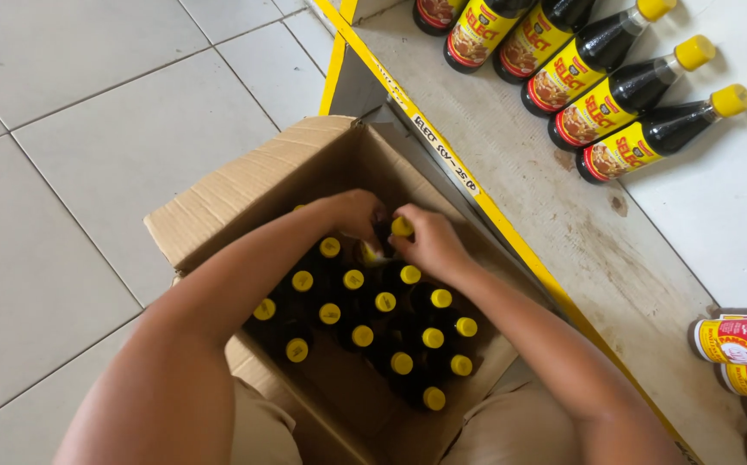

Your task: Transferring bottles of soy sauce and packets of tomato paste from delivery boxes onto grocery store shelves.

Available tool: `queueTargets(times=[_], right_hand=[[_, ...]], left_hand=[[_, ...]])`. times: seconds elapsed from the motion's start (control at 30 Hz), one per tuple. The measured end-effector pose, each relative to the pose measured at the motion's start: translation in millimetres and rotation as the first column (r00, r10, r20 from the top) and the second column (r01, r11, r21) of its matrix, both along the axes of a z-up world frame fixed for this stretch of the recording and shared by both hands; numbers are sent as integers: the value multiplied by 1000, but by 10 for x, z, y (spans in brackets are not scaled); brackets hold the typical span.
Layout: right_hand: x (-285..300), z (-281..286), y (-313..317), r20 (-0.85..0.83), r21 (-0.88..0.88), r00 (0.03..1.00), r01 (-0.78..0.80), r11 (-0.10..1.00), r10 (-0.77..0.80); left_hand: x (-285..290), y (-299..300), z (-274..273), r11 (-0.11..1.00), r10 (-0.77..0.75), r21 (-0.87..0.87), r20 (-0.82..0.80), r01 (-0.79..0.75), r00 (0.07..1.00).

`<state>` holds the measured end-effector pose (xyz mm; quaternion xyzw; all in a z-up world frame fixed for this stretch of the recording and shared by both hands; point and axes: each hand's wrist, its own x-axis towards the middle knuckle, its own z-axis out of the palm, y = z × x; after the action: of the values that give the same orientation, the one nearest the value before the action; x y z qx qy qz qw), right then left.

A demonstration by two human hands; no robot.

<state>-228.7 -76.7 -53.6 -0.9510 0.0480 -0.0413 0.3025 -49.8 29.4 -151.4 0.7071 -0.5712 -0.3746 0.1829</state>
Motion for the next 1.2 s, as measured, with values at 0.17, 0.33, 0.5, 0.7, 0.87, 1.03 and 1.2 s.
queueTargets(times=[0.17, 0.33, 0.5, 0.7, 0.87, 1.03, 1.2], right_hand=[[0, 967, 171, -173, -33, 945, 275, 961, -276], [-47, 1397, -176, 133, 270, 971, 156, 950, -197], [42, 2008, -548, 343, 376, 923, 33, 926, -173], [438, 2128, -1037, 506, 347, 846, -17, 938, -172], [629, 1394, -1739, 594, 348, 767, 25, 937, -241], [609, 867, -1635, 368, 310, 849, 271, 911, -378], [693, 819, -1541, 393, 311, 830, 285, 907, -396]], left_hand=[[96, 165, 859, 973, 64, -220, -46, -73, 997], [22, 210, 1971, 915, 130, -375, -78, -150, 988], [-43, -82, 2577, 775, 313, -588, 39, -232, 949], [253, -914, 2468, 499, 386, -810, -110, -308, 916], [441, -1374, 2198, 485, 435, -799, -132, -355, 891], [390, -1514, 2111, 490, 470, -745, -210, -451, 857], [278, -1470, 1783, 480, 466, -679, -340, -556, 817]])
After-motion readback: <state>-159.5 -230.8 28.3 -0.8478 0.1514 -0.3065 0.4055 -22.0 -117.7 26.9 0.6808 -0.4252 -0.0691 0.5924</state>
